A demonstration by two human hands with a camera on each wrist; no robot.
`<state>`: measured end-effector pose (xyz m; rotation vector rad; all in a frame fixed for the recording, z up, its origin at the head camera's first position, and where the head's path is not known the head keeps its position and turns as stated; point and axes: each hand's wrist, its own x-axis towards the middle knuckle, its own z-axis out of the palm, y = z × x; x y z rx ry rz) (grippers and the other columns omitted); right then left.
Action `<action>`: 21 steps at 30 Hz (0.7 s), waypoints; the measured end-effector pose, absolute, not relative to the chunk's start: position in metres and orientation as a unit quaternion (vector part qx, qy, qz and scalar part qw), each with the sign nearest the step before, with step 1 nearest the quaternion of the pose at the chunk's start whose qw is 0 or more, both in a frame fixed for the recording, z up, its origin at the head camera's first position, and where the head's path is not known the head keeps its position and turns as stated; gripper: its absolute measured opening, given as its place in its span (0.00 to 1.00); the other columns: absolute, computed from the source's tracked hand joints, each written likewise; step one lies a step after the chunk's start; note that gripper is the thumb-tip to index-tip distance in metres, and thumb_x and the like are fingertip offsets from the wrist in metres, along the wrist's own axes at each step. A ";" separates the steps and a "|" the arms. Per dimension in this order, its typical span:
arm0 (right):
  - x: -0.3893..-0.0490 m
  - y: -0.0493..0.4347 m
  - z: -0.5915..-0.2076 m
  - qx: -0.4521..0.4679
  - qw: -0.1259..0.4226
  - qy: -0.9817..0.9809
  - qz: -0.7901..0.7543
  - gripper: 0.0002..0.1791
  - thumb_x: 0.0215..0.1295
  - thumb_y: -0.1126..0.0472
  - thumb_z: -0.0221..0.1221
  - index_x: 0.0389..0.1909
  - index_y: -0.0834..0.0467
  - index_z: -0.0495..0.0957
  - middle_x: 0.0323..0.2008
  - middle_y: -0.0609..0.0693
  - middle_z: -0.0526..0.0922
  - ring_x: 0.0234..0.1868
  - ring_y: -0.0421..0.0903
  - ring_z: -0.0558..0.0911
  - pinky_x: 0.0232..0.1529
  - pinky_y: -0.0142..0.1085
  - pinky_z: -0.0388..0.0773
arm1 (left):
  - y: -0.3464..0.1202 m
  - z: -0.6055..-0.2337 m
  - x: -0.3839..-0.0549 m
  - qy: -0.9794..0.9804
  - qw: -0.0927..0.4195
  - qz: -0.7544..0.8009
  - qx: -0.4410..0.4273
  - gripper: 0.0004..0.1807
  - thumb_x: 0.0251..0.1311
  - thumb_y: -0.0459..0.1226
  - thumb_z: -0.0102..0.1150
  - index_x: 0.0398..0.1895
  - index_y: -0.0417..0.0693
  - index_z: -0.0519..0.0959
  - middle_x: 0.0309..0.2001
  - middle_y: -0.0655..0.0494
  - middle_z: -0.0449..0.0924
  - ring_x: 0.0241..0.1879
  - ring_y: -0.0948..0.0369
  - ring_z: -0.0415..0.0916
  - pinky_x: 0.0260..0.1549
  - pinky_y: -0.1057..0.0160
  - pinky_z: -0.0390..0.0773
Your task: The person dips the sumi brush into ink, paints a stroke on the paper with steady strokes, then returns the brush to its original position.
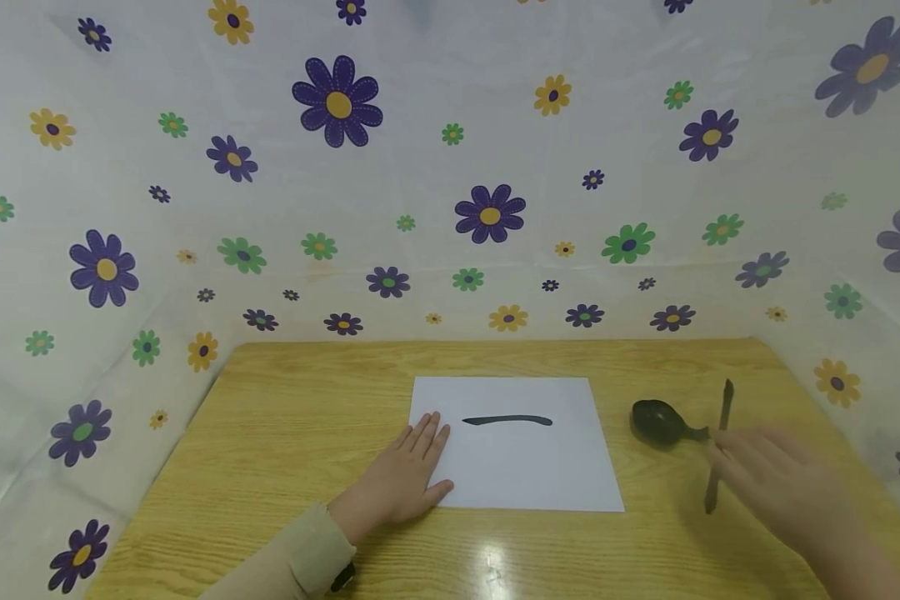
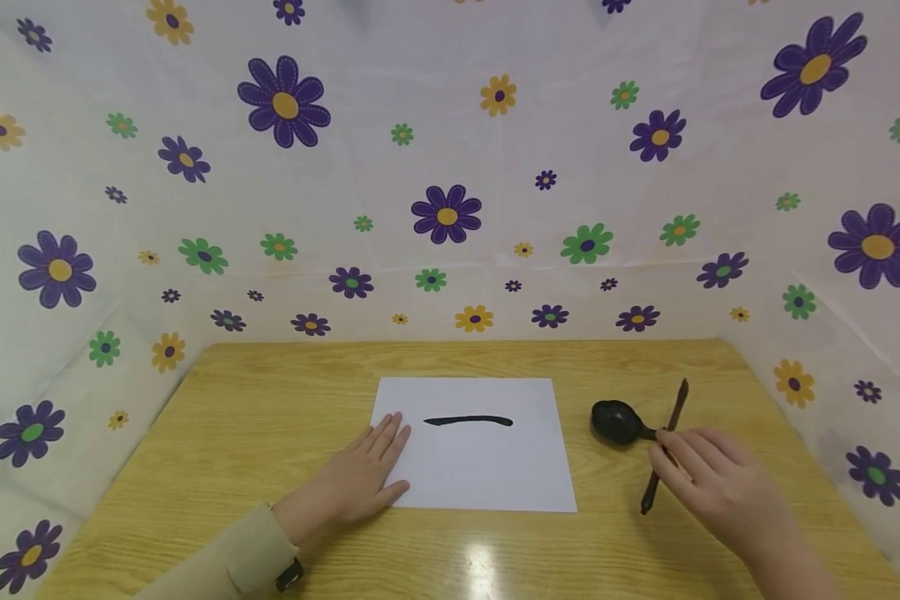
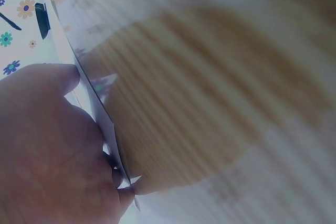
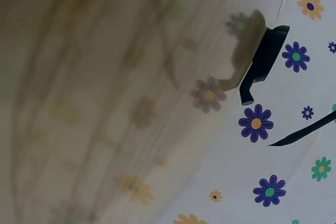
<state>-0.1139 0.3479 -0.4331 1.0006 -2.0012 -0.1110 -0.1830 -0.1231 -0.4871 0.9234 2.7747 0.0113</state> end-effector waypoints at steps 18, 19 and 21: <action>-0.118 0.360 -0.448 0.480 0.322 -0.808 -0.113 0.32 0.79 0.74 0.21 0.46 0.59 0.79 0.40 0.56 0.86 0.40 0.53 0.83 0.81 0.44 0.62 | -0.122 -0.487 -0.185 0.944 0.107 -0.003 0.313 0.43 0.81 0.58 0.43 0.86 0.40 0.51 0.87 0.39 0.44 0.87 0.46 0.45 0.84 0.48 0.56; -0.119 0.359 -0.449 0.484 0.322 -0.805 -0.117 0.33 0.81 0.73 0.20 0.46 0.59 0.79 0.40 0.56 0.86 0.40 0.52 0.84 0.78 0.43 0.64 | -0.122 -0.487 -0.185 0.944 0.107 -0.003 0.312 0.43 0.81 0.58 0.43 0.86 0.40 0.51 0.87 0.39 0.44 0.87 0.46 0.45 0.84 0.48 0.56; -0.120 0.360 -0.451 0.490 0.319 -0.800 -0.131 0.34 0.81 0.74 0.18 0.46 0.59 0.79 0.40 0.55 0.87 0.40 0.52 0.84 0.71 0.43 0.71 | -0.122 -0.486 -0.185 0.944 0.109 -0.002 0.310 0.43 0.81 0.58 0.43 0.86 0.40 0.51 0.87 0.40 0.44 0.87 0.46 0.44 0.84 0.48 0.56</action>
